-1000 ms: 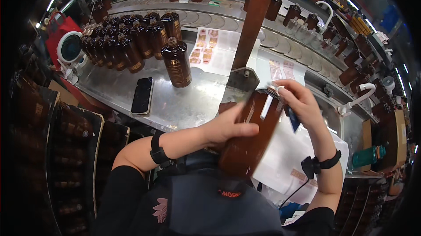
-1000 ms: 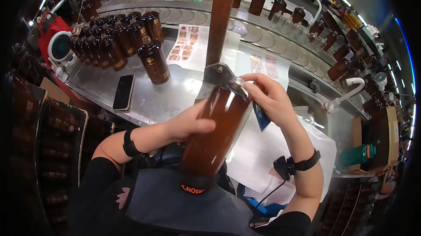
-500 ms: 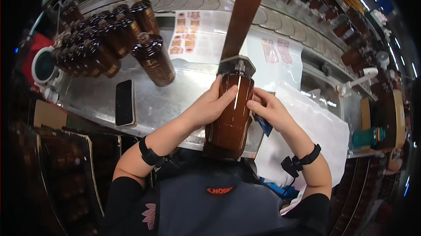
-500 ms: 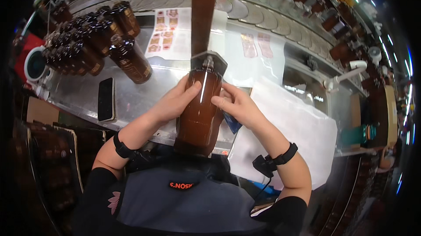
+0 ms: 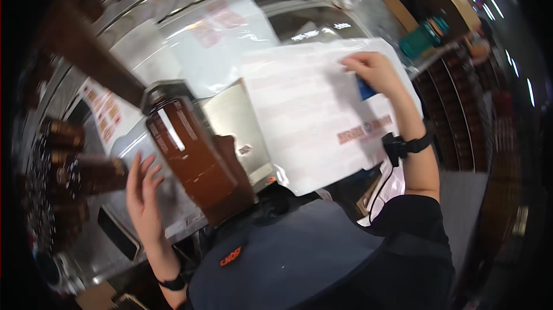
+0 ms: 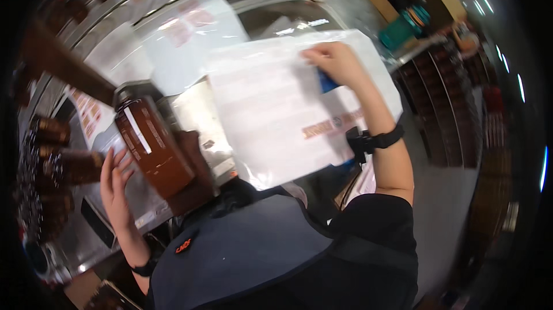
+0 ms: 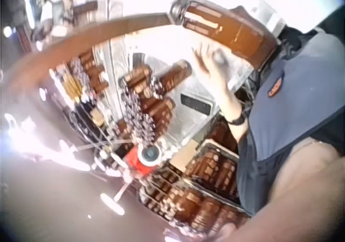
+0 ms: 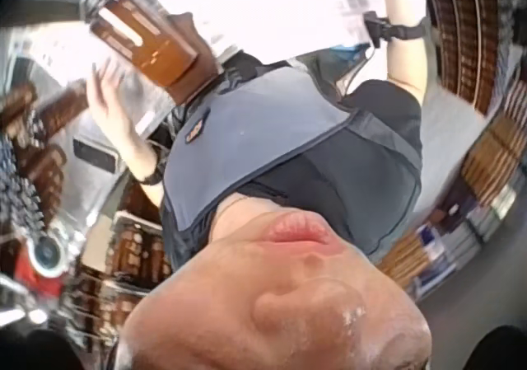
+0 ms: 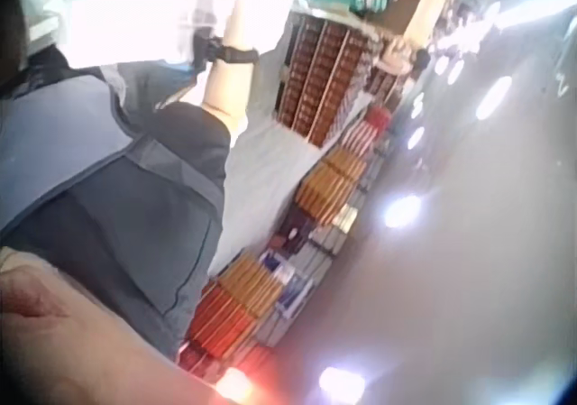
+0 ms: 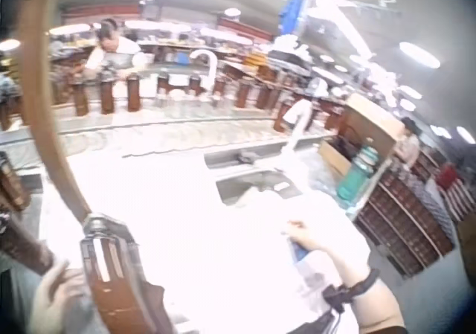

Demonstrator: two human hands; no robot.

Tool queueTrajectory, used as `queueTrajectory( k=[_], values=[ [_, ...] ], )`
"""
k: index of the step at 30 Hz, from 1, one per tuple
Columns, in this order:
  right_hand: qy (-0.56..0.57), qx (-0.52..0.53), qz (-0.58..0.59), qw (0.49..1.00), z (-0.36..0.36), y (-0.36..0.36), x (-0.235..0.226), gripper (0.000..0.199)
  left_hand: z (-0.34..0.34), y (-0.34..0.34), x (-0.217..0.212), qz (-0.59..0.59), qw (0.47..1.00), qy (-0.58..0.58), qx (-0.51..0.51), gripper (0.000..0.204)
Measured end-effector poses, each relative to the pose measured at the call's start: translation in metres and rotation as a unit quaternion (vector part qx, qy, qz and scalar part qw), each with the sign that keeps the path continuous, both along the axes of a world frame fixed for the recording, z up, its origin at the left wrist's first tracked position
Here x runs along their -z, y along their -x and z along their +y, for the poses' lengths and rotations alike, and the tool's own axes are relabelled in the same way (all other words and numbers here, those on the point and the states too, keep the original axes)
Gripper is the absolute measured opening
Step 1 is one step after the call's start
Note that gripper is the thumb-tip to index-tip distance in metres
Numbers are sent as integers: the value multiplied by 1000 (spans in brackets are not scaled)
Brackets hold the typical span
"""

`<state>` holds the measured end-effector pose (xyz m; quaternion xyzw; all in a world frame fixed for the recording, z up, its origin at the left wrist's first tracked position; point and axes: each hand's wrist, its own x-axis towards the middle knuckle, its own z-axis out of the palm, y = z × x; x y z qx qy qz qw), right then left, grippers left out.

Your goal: Applying decorative and informational labels to brown glass bottles at a factory workstation.

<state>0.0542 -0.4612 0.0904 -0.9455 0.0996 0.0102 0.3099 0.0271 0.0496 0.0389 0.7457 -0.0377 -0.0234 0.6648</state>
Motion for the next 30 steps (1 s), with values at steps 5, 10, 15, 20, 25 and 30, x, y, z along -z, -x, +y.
queueTrajectory(
  k=[5,10,15,20,25,30],
  values=[
    [-26,257,103,961,-145,179,14,46,22,21,29,15,993,93,-64,43],
    [-87,379,82,918,-90,253,46,42,18,22,33,-39,992,89,-83,41],
    [44,303,-57,950,-39,198,43,44,4,19,23,-86,990,89,-72,40],
    [139,270,2,953,-83,174,60,59,15,37,27,-94,989,68,-92,39],
    [65,217,31,973,-104,159,66,66,31,58,35,-60,987,65,-135,38],
    [16,151,48,987,-107,145,59,51,24,59,30,-67,987,70,-125,37]
  ],
)
